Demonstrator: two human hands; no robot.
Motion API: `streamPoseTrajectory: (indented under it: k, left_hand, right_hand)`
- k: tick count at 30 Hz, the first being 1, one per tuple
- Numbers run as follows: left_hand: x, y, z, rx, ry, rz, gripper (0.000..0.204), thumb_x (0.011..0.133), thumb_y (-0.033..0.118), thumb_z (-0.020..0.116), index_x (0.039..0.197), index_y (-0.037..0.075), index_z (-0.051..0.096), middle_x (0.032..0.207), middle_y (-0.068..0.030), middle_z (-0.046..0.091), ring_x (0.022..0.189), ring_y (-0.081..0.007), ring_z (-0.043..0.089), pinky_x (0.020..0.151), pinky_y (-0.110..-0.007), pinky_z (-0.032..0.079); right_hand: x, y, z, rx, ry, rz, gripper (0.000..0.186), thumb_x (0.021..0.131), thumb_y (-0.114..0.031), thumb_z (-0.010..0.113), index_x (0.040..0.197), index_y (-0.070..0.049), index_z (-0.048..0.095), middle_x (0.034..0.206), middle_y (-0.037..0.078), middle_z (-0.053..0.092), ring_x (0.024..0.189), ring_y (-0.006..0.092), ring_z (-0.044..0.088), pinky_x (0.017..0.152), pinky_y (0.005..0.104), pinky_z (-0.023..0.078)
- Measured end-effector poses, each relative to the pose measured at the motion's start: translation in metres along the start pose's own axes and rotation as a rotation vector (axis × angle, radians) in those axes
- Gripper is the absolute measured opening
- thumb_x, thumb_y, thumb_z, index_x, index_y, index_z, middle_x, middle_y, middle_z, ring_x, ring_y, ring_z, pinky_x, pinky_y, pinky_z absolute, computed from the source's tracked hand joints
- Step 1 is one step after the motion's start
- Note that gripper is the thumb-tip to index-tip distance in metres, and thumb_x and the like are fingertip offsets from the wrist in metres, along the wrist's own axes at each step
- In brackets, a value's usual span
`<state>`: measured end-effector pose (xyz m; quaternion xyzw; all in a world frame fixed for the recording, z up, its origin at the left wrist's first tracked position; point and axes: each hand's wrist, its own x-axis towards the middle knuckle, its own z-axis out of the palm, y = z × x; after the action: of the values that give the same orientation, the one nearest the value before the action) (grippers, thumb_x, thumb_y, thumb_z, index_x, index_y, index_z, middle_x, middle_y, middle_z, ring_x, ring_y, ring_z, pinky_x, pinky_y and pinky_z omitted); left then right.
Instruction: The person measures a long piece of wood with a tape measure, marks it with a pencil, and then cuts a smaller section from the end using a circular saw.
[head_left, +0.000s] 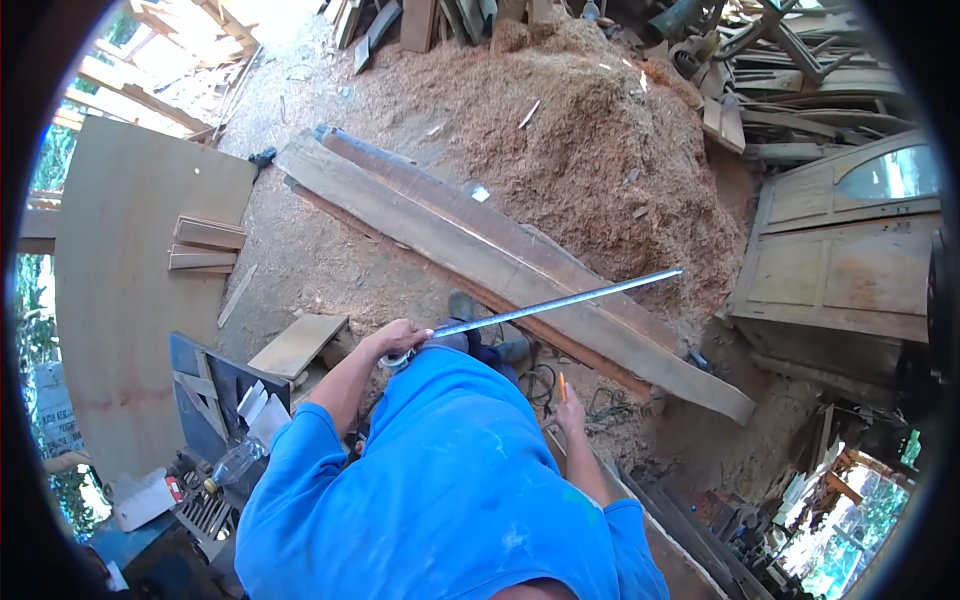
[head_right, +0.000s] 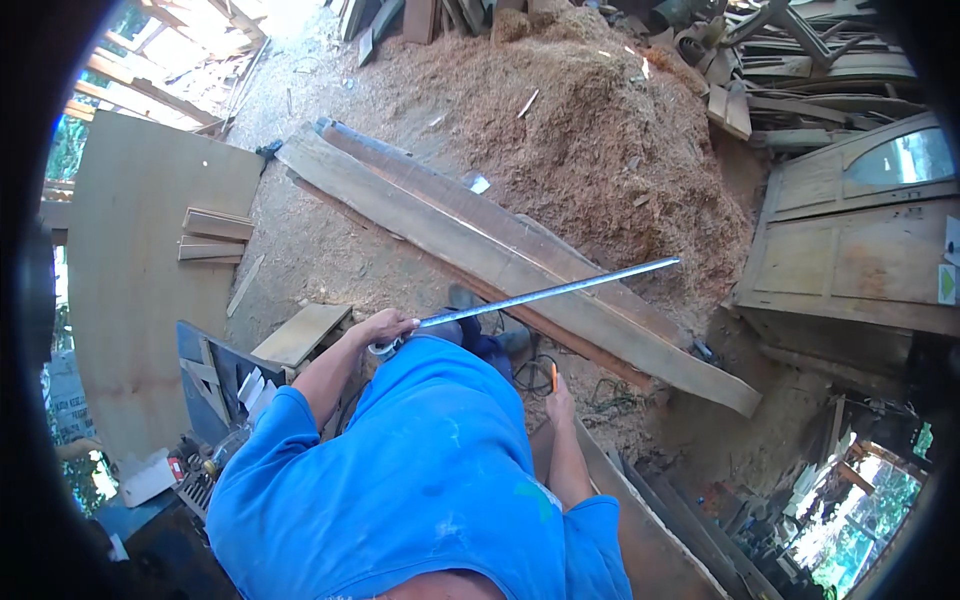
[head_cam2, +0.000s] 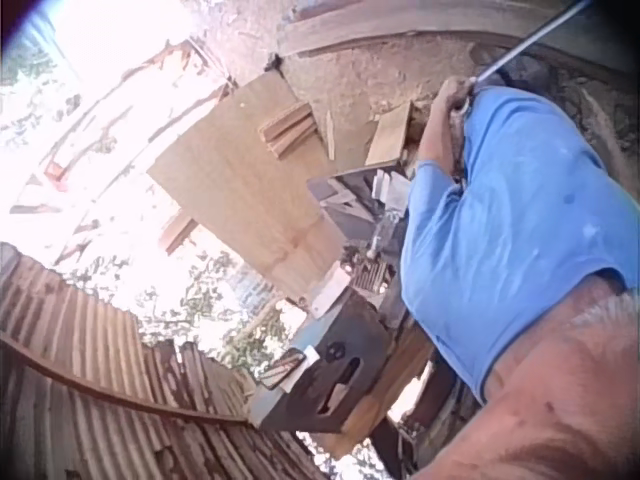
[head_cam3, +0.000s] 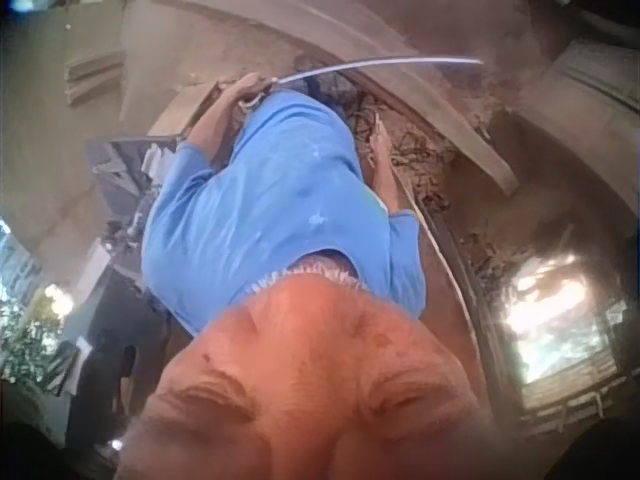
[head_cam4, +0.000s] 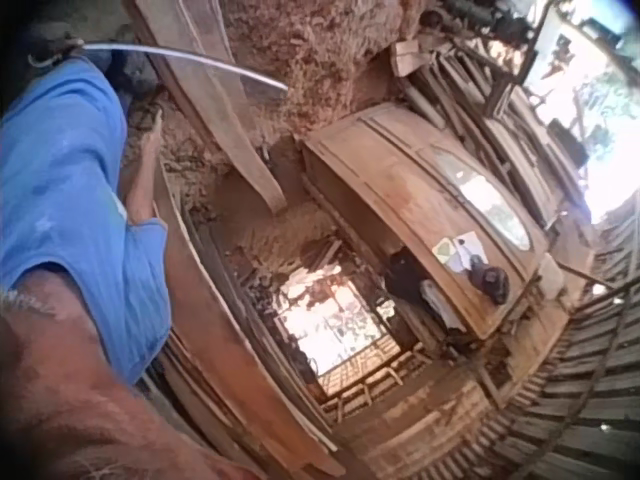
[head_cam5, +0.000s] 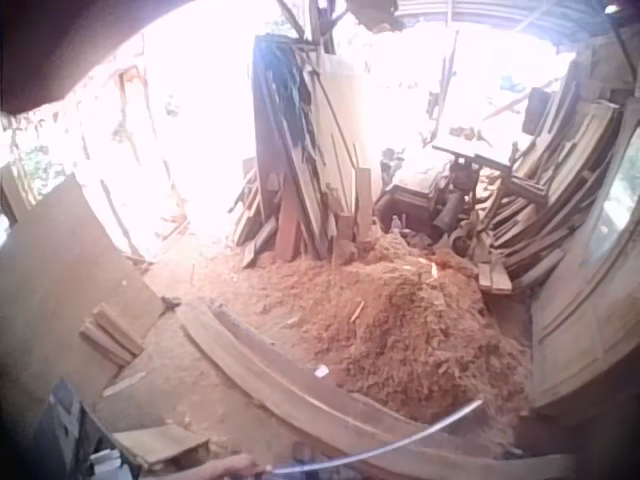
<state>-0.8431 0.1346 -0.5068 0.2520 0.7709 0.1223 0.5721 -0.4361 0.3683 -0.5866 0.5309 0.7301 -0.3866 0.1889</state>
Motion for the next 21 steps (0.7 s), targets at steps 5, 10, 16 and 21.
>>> streamPoseTrajectory:
  k: [5, 10, 16, 21]
  left_hand:
    - [-0.013, -0.012, -0.018, 0.087, 0.098, 0.018, 0.058, 0.098, 0.056, 0.047, 0.079, 0.006, 0.07, 0.073, -0.015, 0.067, 0.071, -0.0285, 0.064, 0.067, -0.043, 0.049]
    - [-0.016, -0.022, -0.047, 0.129, 0.107, 0.008, 0.055, 0.099, 0.053, 0.048, 0.081, 0.006, 0.069, 0.075, -0.0167, 0.067, 0.073, -0.0317, 0.065, 0.069, -0.045, 0.049]
    - [-0.02, -0.046, -0.101, 0.166, 0.141, 0.018, 0.052, 0.099, 0.052, 0.049, 0.083, 0.006, 0.07, 0.077, -0.0155, 0.068, 0.074, -0.031, 0.065, 0.071, -0.044, 0.049]
    - [0.008, -0.091, -0.178, 0.199, 0.048, -0.03, 0.052, 0.099, 0.053, 0.049, 0.083, 0.009, 0.071, 0.077, -0.0128, 0.069, 0.075, -0.0284, 0.065, 0.07, -0.043, 0.05]
  right_hand:
    - [-0.022, 0.047, 0.001, 0.384, -0.002, 0.119, 0.061, 0.084, -0.006, 0.053, 0.145, -0.008, 0.047, 0.097, 0.024, 0.069, 0.074, 0.0356, 0.072, 0.065, 0.0434, 0.057]
    - [-0.017, 0.072, 0.024, 0.112, 0.076, -0.107, 0.059, 0.085, -0.003, 0.053, 0.144, -0.004, 0.046, 0.085, 0.021, 0.07, 0.062, 0.0265, 0.07, 0.053, 0.039, 0.054]
    - [0.0, 0.015, 0.026, 0.226, -0.189, 0.032, 0.049, 0.095, -0.008, 0.041, 0.143, -0.003, 0.047, 0.077, 0.017, 0.066, 0.059, 0.025, 0.068, 0.049, 0.0368, 0.053]
    - [0.024, -0.068, 0.029, 0.194, -0.175, -0.052, 0.044, 0.095, -0.009, 0.041, 0.137, -0.002, 0.053, 0.076, 0.014, 0.065, 0.059, 0.023, 0.067, 0.053, 0.0357, 0.053]
